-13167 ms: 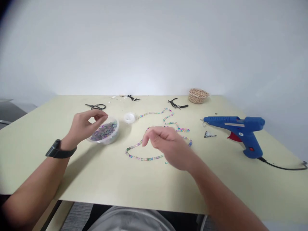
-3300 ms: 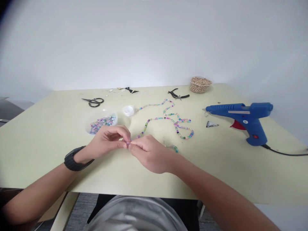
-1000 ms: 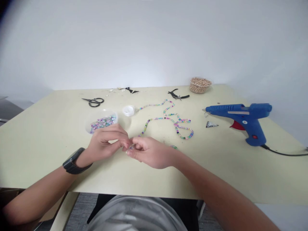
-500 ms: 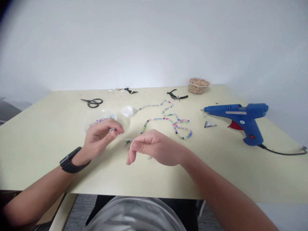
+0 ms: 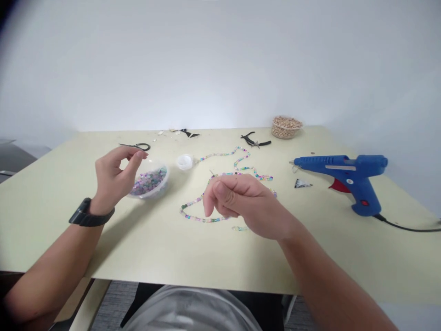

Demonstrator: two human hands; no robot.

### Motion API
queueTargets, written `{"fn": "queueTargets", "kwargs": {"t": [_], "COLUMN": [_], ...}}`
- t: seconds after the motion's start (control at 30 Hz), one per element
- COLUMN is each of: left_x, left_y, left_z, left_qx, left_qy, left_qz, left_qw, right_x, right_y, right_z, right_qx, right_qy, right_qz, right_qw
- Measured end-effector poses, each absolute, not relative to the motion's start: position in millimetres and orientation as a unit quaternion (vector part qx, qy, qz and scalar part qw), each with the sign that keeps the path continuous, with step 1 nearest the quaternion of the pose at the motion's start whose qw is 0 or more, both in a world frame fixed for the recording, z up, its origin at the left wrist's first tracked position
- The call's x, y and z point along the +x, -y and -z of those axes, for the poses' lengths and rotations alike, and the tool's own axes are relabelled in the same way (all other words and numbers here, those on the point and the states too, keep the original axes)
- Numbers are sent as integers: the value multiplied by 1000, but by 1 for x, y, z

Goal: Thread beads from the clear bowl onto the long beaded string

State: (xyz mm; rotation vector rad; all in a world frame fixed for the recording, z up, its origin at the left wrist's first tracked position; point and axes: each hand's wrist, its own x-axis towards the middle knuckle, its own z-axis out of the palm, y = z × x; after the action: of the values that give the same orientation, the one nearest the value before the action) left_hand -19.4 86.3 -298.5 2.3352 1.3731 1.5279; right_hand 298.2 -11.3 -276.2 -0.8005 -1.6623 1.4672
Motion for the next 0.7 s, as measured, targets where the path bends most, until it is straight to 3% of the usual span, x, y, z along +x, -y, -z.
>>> {"fn": "queueTargets", "kwargs": {"t": [0.2,0.37,0.7], "left_x": [-6,13,29], "left_y": [-69,-44,-32], "left_z": [302,307,306], "left_qx": [782,857,883], "left_qy": [-386,-252,-240], "left_qz": [-467,-357,-278], "left_qw": [148,275,292], "right_x": [278,260,254], "right_y": [9,7,6], "right_z": [288,296,305], "right_qx": [-364,-367,-387], "right_qy": [660,687,699], "right_qz": [-591,-587,-568], "right_qw": [285,222,196]}}
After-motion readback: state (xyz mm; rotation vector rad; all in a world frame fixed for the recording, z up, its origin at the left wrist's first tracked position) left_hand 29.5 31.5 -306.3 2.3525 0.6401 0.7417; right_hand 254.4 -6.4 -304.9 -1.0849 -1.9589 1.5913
